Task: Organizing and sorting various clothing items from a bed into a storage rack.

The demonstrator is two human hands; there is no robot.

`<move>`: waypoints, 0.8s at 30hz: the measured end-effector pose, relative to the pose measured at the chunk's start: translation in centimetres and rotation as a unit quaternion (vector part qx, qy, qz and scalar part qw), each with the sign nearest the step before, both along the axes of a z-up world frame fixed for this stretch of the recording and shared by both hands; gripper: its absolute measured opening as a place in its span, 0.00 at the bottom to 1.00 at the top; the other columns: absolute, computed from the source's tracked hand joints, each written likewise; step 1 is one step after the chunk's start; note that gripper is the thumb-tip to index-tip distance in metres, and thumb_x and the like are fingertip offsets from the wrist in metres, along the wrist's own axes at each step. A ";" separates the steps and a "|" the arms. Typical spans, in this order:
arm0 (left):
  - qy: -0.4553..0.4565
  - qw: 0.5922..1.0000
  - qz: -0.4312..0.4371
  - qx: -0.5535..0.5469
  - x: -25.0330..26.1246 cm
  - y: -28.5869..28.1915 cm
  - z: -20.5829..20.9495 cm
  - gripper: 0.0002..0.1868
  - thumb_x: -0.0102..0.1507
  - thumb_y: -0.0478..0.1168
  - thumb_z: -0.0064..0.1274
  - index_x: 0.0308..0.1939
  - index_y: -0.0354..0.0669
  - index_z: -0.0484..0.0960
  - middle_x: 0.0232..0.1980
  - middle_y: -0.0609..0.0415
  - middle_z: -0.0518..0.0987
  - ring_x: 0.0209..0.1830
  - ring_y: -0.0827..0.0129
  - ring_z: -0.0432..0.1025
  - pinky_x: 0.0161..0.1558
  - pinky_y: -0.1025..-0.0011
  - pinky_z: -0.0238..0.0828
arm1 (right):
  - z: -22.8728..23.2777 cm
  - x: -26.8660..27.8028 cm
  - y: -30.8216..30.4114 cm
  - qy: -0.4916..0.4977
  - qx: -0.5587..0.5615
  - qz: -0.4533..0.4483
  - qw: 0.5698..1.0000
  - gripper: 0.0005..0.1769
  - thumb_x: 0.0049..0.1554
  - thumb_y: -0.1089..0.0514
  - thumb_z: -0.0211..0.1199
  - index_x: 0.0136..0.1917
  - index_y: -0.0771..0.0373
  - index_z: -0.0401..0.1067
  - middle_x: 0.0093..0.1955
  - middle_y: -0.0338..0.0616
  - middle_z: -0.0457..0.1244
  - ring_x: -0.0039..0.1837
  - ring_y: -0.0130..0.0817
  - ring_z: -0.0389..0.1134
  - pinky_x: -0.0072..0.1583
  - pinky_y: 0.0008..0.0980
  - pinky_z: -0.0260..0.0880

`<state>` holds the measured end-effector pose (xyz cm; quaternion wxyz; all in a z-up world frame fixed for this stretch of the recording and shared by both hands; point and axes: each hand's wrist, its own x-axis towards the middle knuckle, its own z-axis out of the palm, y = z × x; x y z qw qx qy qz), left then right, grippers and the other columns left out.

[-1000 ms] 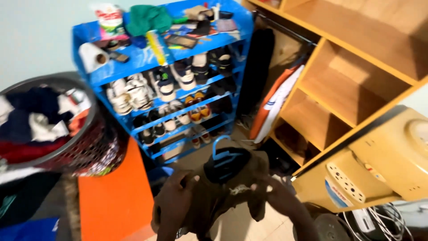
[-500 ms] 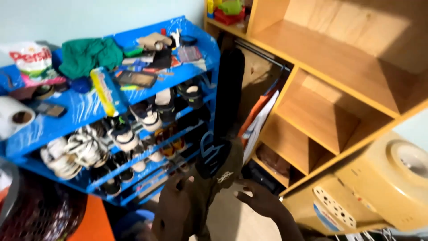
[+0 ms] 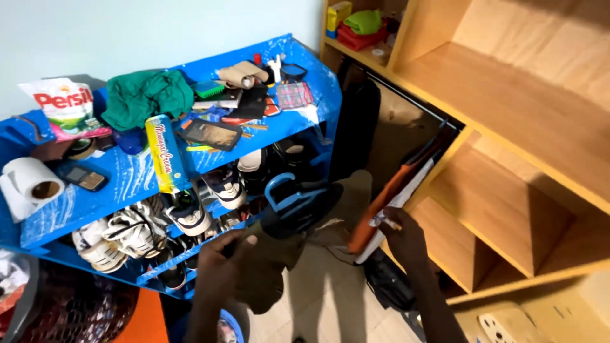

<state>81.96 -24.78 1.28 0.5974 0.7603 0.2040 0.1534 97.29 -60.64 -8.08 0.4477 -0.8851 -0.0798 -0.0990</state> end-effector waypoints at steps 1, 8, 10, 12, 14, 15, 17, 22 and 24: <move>-0.007 0.999 -0.008 -0.033 -0.1 -0.1 1.2 0.14 0.58 0.42 0.63 0.44 0.37 0.89 0.33 0.54 0.87 0.31 0.74 0.75 0.37 0.71 0.72 | 1.0 0.4 0.6 0.007 0.080 0.000 0.997 0.19 0.54 0.59 0.71 0.59 0.62 0.75 0.54 0.45 0.70 0.56 0.36 0.72 0.56 0.36 0.73; 0.075 0.997 0.025 0.026 -2.3 -2.3 5.1 0.10 0.62 0.39 0.62 0.43 0.36 0.90 0.30 0.51 0.82 0.26 0.73 0.67 0.30 0.71 0.63 | 9.2 -0.8 4.1 0.041 0.113 -0.048 0.992 0.25 0.52 0.53 0.72 0.60 0.61 0.71 0.51 0.43 0.68 0.44 0.41 0.72 0.46 0.38 0.72; 0.055 0.998 0.025 0.028 -3.1 -2.9 5.1 0.11 0.61 0.39 0.62 0.43 0.36 0.89 0.31 0.54 0.84 0.27 0.75 0.70 0.32 0.74 0.67 | 8.1 0.0 3.6 -0.028 0.083 0.012 0.996 0.21 0.54 0.54 0.73 0.57 0.62 0.71 0.50 0.45 0.68 0.47 0.40 0.71 0.49 0.37 0.71; 0.037 0.999 0.024 0.030 -4.3 -3.5 4.8 0.11 0.60 0.39 0.62 0.43 0.37 0.87 0.31 0.57 0.86 0.28 0.78 0.73 0.33 0.76 0.71 | 7.2 0.2 3.2 -0.095 0.053 0.072 0.991 0.18 0.55 0.55 0.73 0.53 0.64 0.71 0.49 0.47 0.67 0.51 0.39 0.70 0.52 0.36 0.70; 0.024 0.999 0.042 -0.003 -5.6 -4.0 4.4 0.11 0.59 0.37 0.62 0.42 0.33 0.89 0.31 0.55 0.84 0.27 0.77 0.70 0.30 0.73 0.68 | 6.8 0.2 3.0 -0.090 0.074 0.101 0.988 0.16 0.55 0.56 0.70 0.53 0.63 0.70 0.48 0.45 0.68 0.50 0.37 0.70 0.52 0.36 0.70; 0.026 0.998 0.053 -0.006 -6.4 -4.4 4.5 0.11 0.59 0.37 0.62 0.42 0.33 0.89 0.31 0.55 0.84 0.27 0.77 0.70 0.30 0.73 0.68 | 7.2 -0.1 2.6 -0.086 0.073 0.112 0.987 0.16 0.55 0.56 0.70 0.53 0.63 0.70 0.48 0.45 0.68 0.50 0.37 0.70 0.52 0.36 0.70; 0.068 0.993 0.085 0.040 -7.9 -4.9 4.8 0.11 0.60 0.37 0.64 0.43 0.33 0.88 0.29 0.53 0.83 0.25 0.75 0.69 0.29 0.71 0.68 | 8.0 -0.7 2.4 -0.074 0.072 0.151 0.983 0.08 0.61 0.59 0.66 0.52 0.63 0.72 0.52 0.46 0.68 0.52 0.37 0.71 0.54 0.36 0.70; 0.056 0.988 0.141 -0.002 -13.2 -4.7 3.3 0.14 0.59 0.37 0.65 0.46 0.33 0.88 0.31 0.55 0.82 0.26 0.76 0.69 0.28 0.73 0.68 | 7.6 -1.7 1.6 -0.126 0.116 0.282 0.944 0.08 0.61 0.62 0.62 0.52 0.67 0.70 0.58 0.49 0.65 0.59 0.40 0.68 0.59 0.36 0.68; 0.021 0.989 0.147 0.017 -14.5 -4.2 3.2 0.15 0.57 0.37 0.66 0.47 0.34 0.88 0.31 0.56 0.82 0.26 0.77 0.69 0.27 0.73 0.68 | 7.5 -1.4 1.6 -0.179 0.144 0.320 0.919 0.09 0.61 0.62 0.61 0.54 0.68 0.69 0.64 0.51 0.65 0.64 0.40 0.67 0.62 0.35 0.67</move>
